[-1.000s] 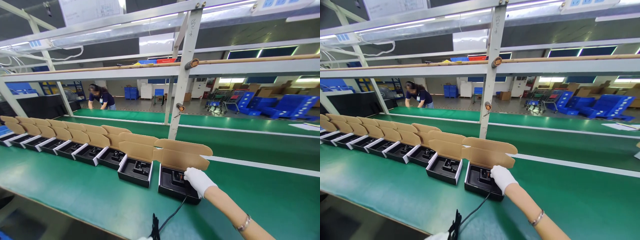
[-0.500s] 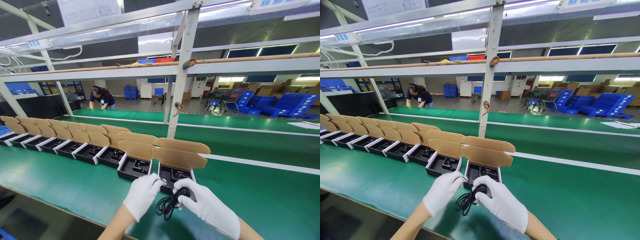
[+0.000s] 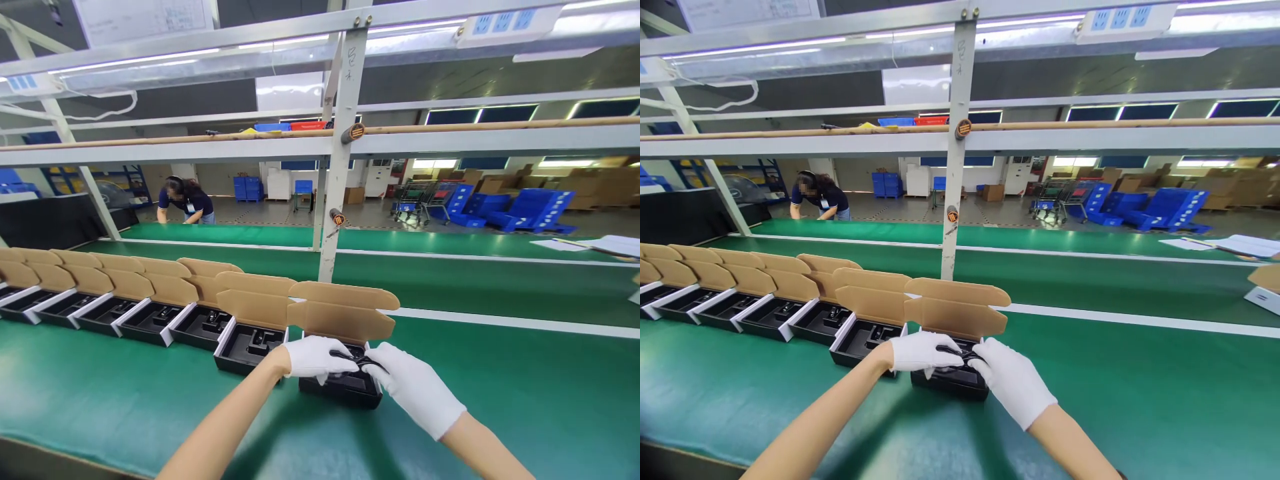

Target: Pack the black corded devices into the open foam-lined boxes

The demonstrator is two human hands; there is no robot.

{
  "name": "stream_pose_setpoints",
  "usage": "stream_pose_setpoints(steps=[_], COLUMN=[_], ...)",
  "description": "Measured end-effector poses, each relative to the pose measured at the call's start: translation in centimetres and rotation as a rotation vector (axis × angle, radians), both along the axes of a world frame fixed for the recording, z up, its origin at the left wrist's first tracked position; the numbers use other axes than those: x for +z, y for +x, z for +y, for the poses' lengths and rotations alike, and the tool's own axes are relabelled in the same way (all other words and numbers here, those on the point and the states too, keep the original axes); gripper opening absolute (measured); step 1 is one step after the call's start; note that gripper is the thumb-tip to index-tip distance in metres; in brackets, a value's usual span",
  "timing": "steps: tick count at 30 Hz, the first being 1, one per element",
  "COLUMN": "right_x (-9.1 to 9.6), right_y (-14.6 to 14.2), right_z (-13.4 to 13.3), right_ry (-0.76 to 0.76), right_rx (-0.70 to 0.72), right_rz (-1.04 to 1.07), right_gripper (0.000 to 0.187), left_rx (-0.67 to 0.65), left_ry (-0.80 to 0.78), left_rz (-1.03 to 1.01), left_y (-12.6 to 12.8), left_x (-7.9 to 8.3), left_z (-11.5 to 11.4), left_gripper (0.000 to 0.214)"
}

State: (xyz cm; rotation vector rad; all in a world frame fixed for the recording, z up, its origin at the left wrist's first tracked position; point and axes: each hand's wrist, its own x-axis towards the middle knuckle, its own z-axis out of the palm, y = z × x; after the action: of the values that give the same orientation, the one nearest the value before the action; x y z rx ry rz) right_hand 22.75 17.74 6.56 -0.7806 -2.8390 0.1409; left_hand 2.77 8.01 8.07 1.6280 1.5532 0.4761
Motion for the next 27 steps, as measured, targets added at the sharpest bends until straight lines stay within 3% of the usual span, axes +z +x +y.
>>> stream_pose_setpoints(steps=[3,6,11,14,17,19,23,25,27], right_x=[-0.7,-2.0,-3.3,-2.6,-2.6,-4.0,-9.4,-11.3,-11.8], right_y=[-1.5,-3.7,-5.7,-5.0,-4.2,-4.2,-4.5,-3.7,-1.9], right_z=[0.6,0.9,1.6,1.8,1.0,0.2,-0.9,-0.6,0.5], right_ry=[0.052,0.065,0.031,-0.014,-0.027,-0.011,0.086,0.126,0.154], right_rx=[-0.015,-0.009,-0.029,-0.037,-0.075,-0.073,-0.053,-0.052,-0.047], right_rz=[-0.293,-0.459,-0.512,-0.465,-0.362,-0.259,-0.146,-0.144,-0.115], right_gripper=[0.025,0.018,0.021,0.022,0.038,0.055,0.094,0.093,0.085], left_rx=[0.016,0.029,0.007,-0.028,-0.040,-0.054,-0.043,-0.052,-0.031], left_ry=[0.018,0.070,0.241,0.299,0.342,0.366,0.418,0.555,0.797], left_rz=[0.184,0.371,0.659,0.781,0.850,0.869,0.893,0.902,0.946], left_y=[-0.5,-0.2,1.5,2.1,2.2,2.4,2.7,2.0,-0.4], left_x=[-1.6,-3.5,-6.0,-7.6,-8.8,-9.4,-9.7,-9.8,-10.4], left_z=[1.5,2.2,0.4,-0.8,-0.7,0.0,0.6,-0.3,-2.1], left_gripper=[0.050,0.042,0.048,0.049,0.036,0.029,0.027,0.032,0.040])
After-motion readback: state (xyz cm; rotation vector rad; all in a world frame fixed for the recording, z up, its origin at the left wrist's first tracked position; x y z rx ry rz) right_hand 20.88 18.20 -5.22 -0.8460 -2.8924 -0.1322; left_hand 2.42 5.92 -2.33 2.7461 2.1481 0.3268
